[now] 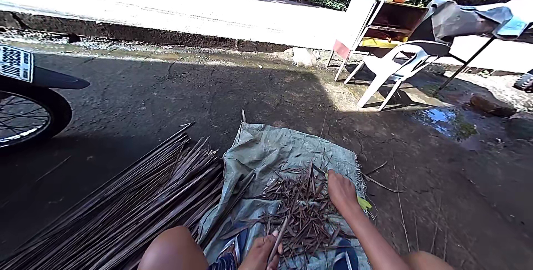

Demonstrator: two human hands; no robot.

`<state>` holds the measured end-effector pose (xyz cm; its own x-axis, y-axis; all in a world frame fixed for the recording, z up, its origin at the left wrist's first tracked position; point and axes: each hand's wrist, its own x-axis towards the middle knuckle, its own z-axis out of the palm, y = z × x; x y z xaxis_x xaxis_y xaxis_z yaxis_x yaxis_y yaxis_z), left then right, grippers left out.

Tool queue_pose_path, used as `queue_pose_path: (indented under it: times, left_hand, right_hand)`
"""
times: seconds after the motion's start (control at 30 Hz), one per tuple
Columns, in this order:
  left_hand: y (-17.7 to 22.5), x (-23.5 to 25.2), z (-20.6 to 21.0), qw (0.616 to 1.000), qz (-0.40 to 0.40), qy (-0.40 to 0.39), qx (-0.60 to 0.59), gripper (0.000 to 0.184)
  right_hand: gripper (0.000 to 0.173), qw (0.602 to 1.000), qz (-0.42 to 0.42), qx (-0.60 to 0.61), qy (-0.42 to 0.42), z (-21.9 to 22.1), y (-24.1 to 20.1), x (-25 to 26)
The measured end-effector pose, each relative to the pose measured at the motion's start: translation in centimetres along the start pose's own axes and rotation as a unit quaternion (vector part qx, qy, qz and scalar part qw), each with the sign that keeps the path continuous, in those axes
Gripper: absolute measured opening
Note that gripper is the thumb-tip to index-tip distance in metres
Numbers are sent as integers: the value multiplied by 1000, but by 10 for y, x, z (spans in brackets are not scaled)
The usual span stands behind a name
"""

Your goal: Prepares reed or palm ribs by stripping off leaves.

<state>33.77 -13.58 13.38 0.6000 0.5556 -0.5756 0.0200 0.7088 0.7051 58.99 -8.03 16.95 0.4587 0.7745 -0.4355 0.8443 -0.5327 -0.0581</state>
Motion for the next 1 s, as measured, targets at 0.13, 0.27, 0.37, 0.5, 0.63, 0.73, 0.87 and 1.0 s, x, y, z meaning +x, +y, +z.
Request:
queue_pose_path:
  times: [0.13,0.27,0.37,0.5,0.63,0.73,0.87,1.0]
  left_hand:
    - [2,-1,-2,1000,15,27,1,47]
    - [0,-1,-4,1000,-7,7,-5,44]
    - [2,1,-3,1000,-1,0,-5,45]
    - [1,1,-1,999,31,1,45,44]
    - [-3,3,-2,996,36,22,73,43]
    - [-2,4,-5,989,47,55,125,37]
    - [-3,6,-4,977,49,50,199,28]
    - [-7,6,-2,976,44,25,214,27]
  right_hand:
    - [33,983,-157,-14,-95,21,-38,-65]
    - [31,974,-182,-63,-116,36,-49,-69]
    - [33,991,-100,-69,-50,25,-33,-33]
    - [33,999,5,-33,7,8,-8,-2]
    - [34,1000,-8,-9,-15,3,-5,-8]
    - [33,987,-131,-38,-89,24,-37,-54]
    - [33,982,-135,-69,-109,37,-47,-54]
    - [33,1000,-7,-27,-14,16,-3,4]
